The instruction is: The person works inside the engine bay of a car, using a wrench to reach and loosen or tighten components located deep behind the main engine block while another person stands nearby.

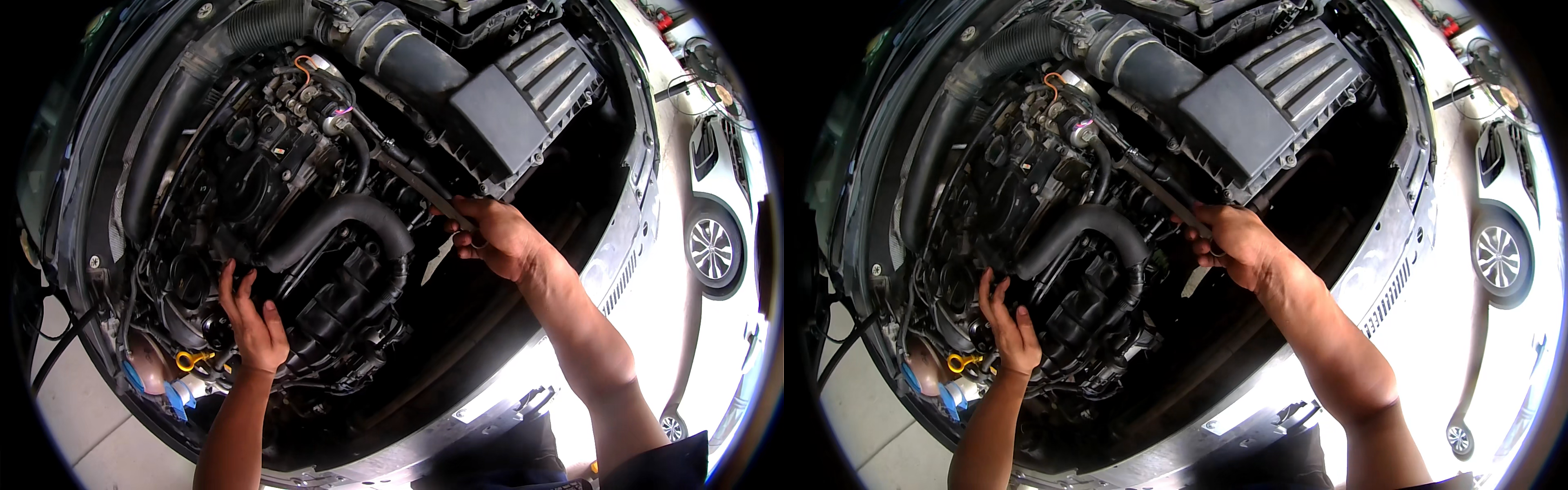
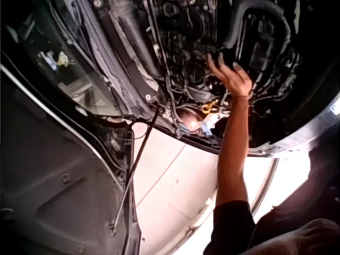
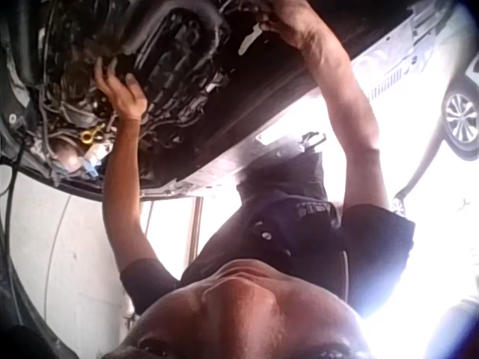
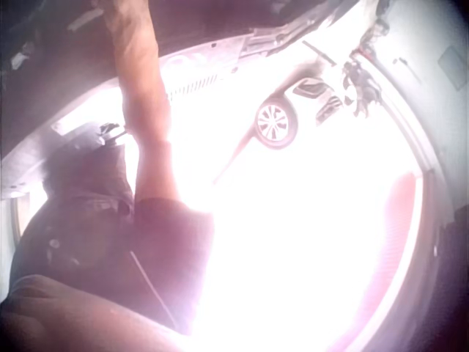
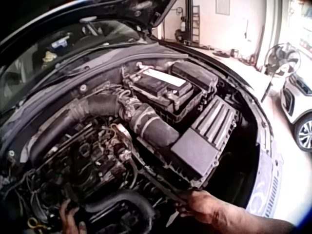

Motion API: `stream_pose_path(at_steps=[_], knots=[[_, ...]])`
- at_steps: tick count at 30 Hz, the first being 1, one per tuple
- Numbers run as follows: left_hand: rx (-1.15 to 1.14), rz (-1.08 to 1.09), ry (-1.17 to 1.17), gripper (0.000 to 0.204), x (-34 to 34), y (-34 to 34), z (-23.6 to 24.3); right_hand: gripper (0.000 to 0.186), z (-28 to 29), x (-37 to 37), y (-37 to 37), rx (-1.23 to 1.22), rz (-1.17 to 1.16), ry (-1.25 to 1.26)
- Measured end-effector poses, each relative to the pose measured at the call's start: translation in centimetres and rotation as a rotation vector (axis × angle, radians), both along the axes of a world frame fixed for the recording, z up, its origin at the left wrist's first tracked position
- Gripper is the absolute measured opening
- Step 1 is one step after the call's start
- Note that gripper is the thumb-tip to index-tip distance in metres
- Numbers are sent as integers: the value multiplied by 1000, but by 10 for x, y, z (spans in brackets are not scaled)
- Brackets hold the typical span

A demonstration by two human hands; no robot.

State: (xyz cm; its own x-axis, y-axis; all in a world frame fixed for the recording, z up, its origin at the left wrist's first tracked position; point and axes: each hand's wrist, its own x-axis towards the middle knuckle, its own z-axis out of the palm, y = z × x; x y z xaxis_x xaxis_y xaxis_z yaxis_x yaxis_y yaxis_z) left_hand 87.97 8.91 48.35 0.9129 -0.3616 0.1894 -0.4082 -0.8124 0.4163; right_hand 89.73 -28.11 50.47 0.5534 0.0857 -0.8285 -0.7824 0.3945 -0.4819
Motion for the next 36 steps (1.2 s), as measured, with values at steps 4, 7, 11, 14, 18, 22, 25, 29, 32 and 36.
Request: stream_pose_path(at_steps=[4, 7, 11, 14, 18, 22, 25, 29, 32, 36], knots=[[37, 3, -12, 45, -1, 0, 2, 26, 3, -1, 6, -139, 61, -23], [60, 18, 14, 45, -3, 0, 3, 21, -1, -2, 3, -220, 156, -48], [25, 13, 18, 45, -4, 2, 3, 19, 11, 3, -2, -213, 236, -168], [-35, 32, 49, 45, -3, -1, 4, 23, -6, 22, 3, -229, 166, -285], [-62, 5, 24, 43, -1, -2, -1, 23, -35, 43, 18, -359, 103, -252], [-25, -25, -34, 44, 0, 1, 0, 16, -22, 46, 29, -320, -10, -313], [-33, -30, -33, 45, -1, 4, -4, 14, -29, 44, 36, -414, -12, -337], [0, -46, -47, 45, 0, 2, -3, 16, -35, 56, 43, -570, -15, -310], [-67, -28, -52, 43, 0, 5, -7, 22, -26, 58, 45, -552, -7, -286], [-51, -27, -39, 43, -1, 2, -4, 24, -21, 67, 41, -684, 103, -307]])
